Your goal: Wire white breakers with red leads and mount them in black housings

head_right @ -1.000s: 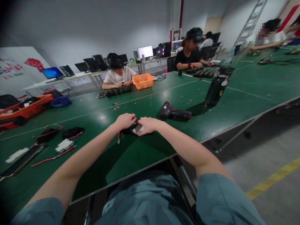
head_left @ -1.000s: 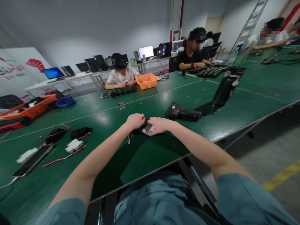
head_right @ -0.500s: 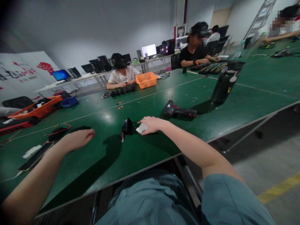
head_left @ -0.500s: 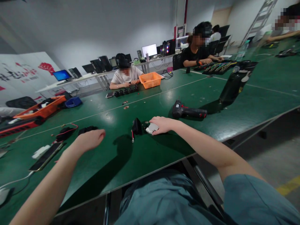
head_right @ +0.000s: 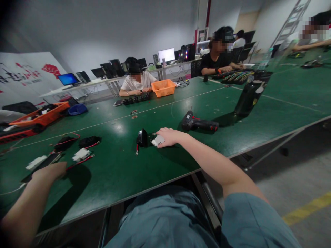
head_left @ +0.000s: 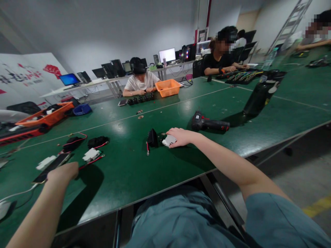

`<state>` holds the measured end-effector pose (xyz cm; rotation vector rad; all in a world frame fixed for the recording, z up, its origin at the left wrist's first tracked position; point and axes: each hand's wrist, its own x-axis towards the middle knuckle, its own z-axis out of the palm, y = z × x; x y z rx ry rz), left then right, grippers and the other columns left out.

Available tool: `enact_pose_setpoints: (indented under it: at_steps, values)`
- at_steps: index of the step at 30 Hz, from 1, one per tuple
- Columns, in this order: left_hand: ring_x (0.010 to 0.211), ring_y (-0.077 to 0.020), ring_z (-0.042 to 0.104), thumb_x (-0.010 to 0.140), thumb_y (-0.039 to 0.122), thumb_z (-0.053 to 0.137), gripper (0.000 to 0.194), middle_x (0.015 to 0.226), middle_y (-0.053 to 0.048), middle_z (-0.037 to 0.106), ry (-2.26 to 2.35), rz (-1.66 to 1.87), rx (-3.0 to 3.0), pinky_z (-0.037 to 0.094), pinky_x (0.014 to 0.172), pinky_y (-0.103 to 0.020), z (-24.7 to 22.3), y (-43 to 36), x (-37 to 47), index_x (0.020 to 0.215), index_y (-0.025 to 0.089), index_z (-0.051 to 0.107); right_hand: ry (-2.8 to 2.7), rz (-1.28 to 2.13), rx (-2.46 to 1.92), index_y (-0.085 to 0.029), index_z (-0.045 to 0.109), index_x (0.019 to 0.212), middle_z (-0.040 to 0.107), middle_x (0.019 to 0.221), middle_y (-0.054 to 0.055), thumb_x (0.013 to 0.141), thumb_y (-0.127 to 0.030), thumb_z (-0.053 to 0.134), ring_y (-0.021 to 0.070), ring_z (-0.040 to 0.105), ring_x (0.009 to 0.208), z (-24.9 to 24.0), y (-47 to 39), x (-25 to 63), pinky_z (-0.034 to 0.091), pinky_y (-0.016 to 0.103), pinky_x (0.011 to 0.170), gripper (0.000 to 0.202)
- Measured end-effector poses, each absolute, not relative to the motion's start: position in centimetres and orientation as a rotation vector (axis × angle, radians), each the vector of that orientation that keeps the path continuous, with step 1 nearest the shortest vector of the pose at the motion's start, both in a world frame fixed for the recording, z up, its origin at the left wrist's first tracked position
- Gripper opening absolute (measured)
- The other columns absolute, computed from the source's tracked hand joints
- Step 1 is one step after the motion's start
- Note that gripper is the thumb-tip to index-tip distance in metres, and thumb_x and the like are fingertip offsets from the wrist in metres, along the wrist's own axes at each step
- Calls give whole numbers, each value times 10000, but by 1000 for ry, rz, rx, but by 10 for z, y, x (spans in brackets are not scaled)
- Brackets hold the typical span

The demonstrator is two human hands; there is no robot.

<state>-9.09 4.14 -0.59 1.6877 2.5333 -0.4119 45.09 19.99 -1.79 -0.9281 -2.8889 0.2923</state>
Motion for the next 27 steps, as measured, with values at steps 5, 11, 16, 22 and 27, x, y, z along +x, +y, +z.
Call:
enact_pose_setpoints:
  at_steps: [5, 11, 16, 22, 27]
  values:
    - [696, -215, 643, 680, 283, 586, 124, 717, -41, 688, 2053, -517, 1728, 471, 642, -281, -4, 41, -59, 748, 179, 592, -2896, 293, -986, -179, 497, 1394, 531, 1368, 174, 783, -617, 679, 367, 527, 1227, -14, 197, 449, 450, 499, 997, 773]
    - [718, -197, 655, 823, 540, 487, 335, 760, -19, 688, 1581, -417, 1900, 468, 633, -270, 24, 68, 31, 856, 211, 539, -2895, 294, -957, -179, 491, 1397, 537, 1361, 171, 785, -632, 668, 363, 526, 1222, -16, 198, 450, 449, 497, 996, 782]
    - [696, -180, 657, 849, 629, 454, 460, 793, -16, 717, 1510, -222, 1977, 478, 648, -273, 28, 114, 98, 997, 214, 586, -2891, 284, -958, -182, 482, 1401, 531, 1368, 176, 787, -648, 657, 371, 522, 1227, -18, 199, 450, 451, 509, 987, 790]
    - [890, -231, 664, 890, 620, 399, 532, 1020, -90, 720, 1630, -85, 2238, 499, 798, -321, 9, 158, 114, 1057, 180, 648, -2889, 277, -948, -194, 492, 1389, 541, 1350, 170, 792, -635, 660, 365, 527, 1224, -19, 198, 450, 449, 503, 989, 761]
    - [1270, -432, 454, 873, 479, 451, 603, 1353, -274, 528, 2658, -63, 2252, 374, 997, -540, -2, 170, 56, 1316, 85, 563, -2885, 268, -945, -180, 483, 1401, 534, 1359, 179, 792, -635, 661, 366, 523, 1224, -21, 199, 450, 450, 504, 988, 781]
